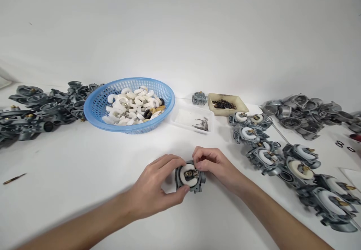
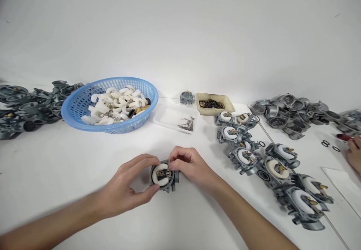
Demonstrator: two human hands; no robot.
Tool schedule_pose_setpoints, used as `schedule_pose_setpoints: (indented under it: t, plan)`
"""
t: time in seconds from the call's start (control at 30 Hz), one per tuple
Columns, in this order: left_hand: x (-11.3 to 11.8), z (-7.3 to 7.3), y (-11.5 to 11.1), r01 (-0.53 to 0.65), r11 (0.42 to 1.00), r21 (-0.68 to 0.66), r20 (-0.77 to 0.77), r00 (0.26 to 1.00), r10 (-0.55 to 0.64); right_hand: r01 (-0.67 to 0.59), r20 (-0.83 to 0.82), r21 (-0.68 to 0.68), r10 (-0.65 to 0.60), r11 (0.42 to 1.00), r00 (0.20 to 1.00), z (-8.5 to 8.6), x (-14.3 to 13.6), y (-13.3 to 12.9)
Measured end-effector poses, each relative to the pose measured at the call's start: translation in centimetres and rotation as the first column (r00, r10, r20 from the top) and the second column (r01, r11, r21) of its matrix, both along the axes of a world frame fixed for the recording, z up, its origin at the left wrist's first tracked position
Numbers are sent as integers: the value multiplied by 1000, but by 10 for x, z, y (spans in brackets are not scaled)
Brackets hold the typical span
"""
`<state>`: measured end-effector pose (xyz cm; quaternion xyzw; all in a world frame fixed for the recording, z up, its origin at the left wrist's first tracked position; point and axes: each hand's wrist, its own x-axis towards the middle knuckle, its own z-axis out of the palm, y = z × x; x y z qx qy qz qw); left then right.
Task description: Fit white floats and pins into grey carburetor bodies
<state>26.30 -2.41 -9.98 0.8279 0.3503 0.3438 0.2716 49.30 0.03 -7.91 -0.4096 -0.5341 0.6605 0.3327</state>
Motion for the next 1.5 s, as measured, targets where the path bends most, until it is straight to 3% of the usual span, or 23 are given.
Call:
schedule_pose_setpoints:
  t: [0.33,0.63,0.93,1.5]
  plan:
    - [4,7,1,28,997,-71,-50,998,-31,1,41,23,-2,1000,999,4,-1,0]
    - [7,9,2,46,974,-222,-12,999,-50,-11,38,-9,12,1000,999,5,0,-1]
    - [9,9,2,62,971,-232,23,998,-59,-22,18,-48,23,999,1000,4,2,-1]
    - [9,15,4,73,924,-376,54,997,-57,51,-18,-138,-54,989,998,-1,-1,-2]
